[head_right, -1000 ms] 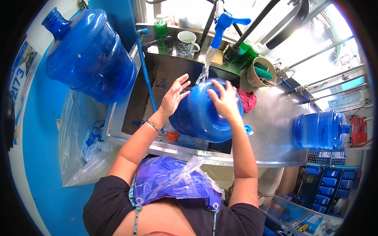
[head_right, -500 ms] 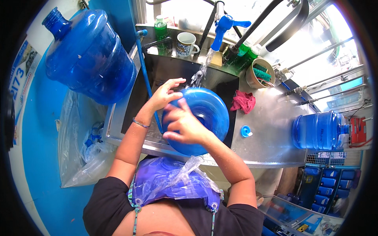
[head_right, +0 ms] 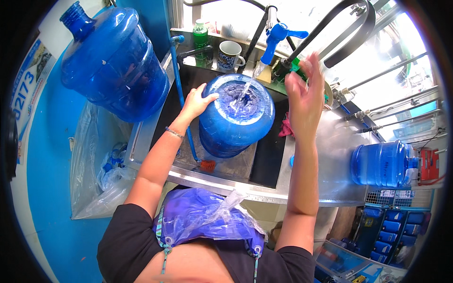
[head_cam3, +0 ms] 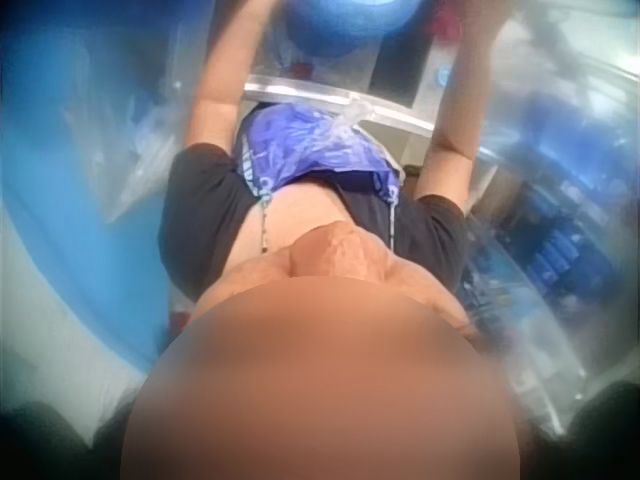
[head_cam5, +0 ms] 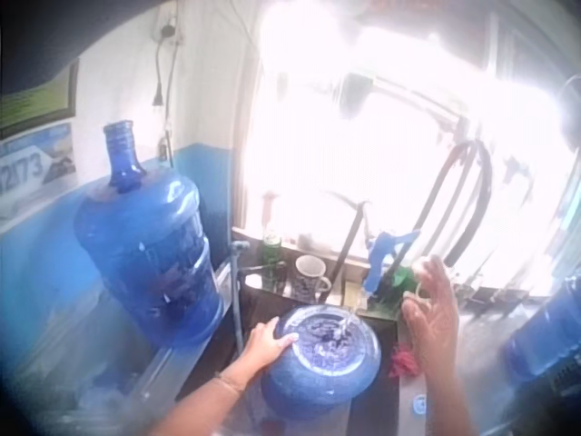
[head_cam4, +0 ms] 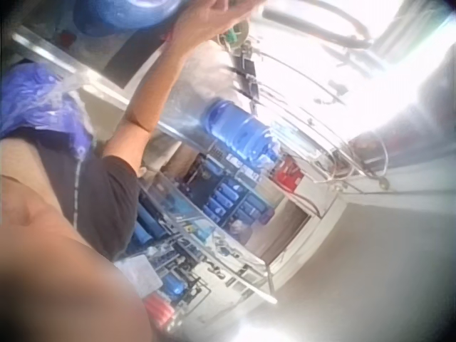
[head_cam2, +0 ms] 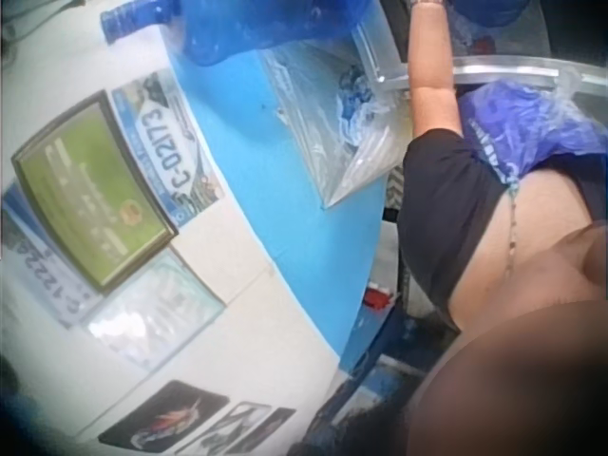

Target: The person cleans large blue water dispenser bottles at a stainless steel sink. They remove caps, apply liquid soap, scrub the interior with a long-handled brush, rinse thoroughly, and wipe the exterior with a cloth. The person repeats this process for multiple bottles.

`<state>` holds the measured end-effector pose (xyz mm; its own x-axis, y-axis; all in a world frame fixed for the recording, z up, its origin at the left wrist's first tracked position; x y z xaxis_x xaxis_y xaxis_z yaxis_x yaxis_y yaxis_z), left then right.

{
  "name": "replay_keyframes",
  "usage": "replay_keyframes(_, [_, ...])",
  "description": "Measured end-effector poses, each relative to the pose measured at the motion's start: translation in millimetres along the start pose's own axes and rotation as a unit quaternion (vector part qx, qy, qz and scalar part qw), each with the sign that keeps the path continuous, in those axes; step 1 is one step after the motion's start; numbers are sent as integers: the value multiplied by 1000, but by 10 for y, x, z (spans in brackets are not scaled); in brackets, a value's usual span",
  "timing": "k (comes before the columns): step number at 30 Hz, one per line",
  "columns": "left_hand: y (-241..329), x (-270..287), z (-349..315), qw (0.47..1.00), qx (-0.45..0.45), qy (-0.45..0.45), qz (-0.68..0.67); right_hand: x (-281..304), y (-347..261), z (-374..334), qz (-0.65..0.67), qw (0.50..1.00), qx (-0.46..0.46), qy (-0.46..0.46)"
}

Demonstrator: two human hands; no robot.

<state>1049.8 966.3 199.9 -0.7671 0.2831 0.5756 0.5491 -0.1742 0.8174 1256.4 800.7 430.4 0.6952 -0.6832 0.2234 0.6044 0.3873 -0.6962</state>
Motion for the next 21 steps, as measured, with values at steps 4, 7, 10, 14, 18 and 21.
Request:
replay_keyframes(4, [24,-103,90,998,-4,36,52,-336,-862,389,-107,943,281,143])
replay_keyframes(7, [-14,-40,-25,996,-32,74,29,-946,-1242,550,-48,940,336,34])
replay_keyframes(10, [-76,-24,-152,999,-9,51,15,-1705,-1381,897,11,960,266,-88])
replay_keyframes(14, [-76,-36,-300,1000,-13,23,-2,-2739,-1426,1642,-43,964,198,-171])
replay_keyframes(18, [-53,-35,-424,1000,-25,-1,-17,-3699,-1460,2332,59,972,97,-205])
replay_keyframes(21, [-36,-2,-478,999,-34,-19,-34,-4328,-1705,2773,117,919,136,-350])
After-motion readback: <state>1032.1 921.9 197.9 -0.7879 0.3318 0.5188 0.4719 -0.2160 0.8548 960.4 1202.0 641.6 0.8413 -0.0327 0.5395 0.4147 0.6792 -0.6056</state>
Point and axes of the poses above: each hand's wrist, its own z-axis towards the middle knuckle, its own x-axis out of the back of the hand, y = z × x, the point moved 5 cm from there along z, towards the middle knuckle
